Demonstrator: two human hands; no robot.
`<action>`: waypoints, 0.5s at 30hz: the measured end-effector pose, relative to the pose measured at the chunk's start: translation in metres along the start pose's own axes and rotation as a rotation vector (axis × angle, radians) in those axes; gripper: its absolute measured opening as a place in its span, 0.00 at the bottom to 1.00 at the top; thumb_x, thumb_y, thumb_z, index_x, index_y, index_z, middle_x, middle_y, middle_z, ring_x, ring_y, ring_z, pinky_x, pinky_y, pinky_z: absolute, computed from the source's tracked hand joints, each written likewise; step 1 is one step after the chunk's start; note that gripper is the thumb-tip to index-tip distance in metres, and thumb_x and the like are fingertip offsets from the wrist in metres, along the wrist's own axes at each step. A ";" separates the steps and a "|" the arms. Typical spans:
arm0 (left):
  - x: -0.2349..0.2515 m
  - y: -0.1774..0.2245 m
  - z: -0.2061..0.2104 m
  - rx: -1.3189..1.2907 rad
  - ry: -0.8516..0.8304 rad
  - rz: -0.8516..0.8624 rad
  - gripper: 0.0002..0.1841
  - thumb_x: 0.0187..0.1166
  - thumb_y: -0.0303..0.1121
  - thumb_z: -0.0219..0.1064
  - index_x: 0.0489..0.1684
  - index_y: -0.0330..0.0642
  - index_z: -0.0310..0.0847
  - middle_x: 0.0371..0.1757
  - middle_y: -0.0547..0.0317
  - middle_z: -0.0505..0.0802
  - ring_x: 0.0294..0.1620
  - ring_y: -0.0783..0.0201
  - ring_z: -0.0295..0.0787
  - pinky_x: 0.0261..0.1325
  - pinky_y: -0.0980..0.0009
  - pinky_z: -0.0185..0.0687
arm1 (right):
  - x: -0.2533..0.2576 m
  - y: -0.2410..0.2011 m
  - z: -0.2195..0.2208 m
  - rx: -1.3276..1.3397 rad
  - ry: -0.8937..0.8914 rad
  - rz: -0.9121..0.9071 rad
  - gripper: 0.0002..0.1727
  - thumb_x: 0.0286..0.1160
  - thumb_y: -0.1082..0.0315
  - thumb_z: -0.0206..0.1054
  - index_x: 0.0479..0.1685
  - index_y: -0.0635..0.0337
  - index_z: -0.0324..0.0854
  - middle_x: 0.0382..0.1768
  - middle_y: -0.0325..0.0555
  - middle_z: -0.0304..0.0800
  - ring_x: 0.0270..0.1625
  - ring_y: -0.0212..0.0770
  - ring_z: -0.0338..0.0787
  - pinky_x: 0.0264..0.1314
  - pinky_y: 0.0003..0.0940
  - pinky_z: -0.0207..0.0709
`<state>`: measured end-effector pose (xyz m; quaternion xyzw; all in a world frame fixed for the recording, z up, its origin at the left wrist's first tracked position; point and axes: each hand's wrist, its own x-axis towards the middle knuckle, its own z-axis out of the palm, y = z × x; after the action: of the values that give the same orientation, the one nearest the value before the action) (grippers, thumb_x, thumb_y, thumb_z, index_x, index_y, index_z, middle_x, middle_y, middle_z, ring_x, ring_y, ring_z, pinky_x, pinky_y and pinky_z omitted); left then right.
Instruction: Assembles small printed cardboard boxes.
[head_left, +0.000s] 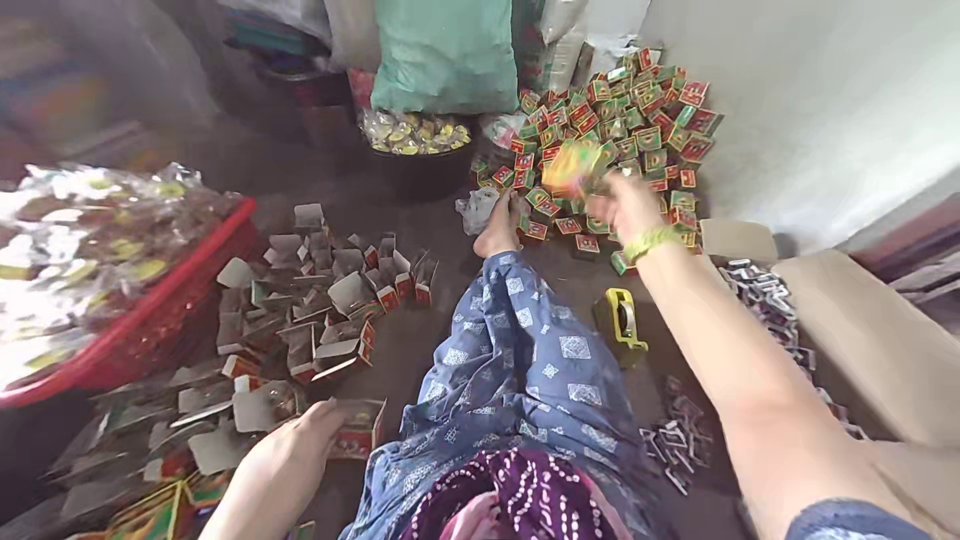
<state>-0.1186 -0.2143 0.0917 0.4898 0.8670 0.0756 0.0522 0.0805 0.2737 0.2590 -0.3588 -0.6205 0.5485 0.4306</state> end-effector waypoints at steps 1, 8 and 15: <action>0.003 -0.001 0.000 -0.014 0.094 0.070 0.14 0.82 0.27 0.62 0.57 0.52 0.91 0.66 0.55 0.91 0.59 0.45 0.93 0.53 0.40 0.88 | 0.012 -0.023 -0.003 0.146 0.059 -0.082 0.35 0.86 0.59 0.59 0.88 0.61 0.50 0.71 0.59 0.75 0.58 0.50 0.91 0.53 0.46 0.91; 0.037 0.031 -0.009 -0.395 0.559 0.465 0.12 0.84 0.34 0.56 0.52 0.60 0.85 0.83 0.54 0.76 0.65 0.65 0.87 0.59 0.69 0.88 | -0.073 -0.004 0.020 -0.047 -0.417 -0.103 0.29 0.78 0.68 0.68 0.79 0.60 0.68 0.65 0.49 0.86 0.58 0.45 0.92 0.60 0.46 0.89; 0.078 0.118 -0.012 -1.138 0.296 0.810 0.08 0.88 0.37 0.61 0.52 0.62 0.86 0.81 0.61 0.78 0.83 0.57 0.72 0.81 0.58 0.75 | -0.187 0.097 0.018 0.102 -1.343 0.020 0.52 0.52 0.77 0.82 0.85 0.66 0.59 0.74 0.50 0.80 0.73 0.39 0.84 0.72 0.39 0.82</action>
<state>-0.0615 -0.0878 0.1238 0.6547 0.4410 0.5955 0.1495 0.1307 0.1094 0.1361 0.0753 -0.7235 0.6852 -0.0377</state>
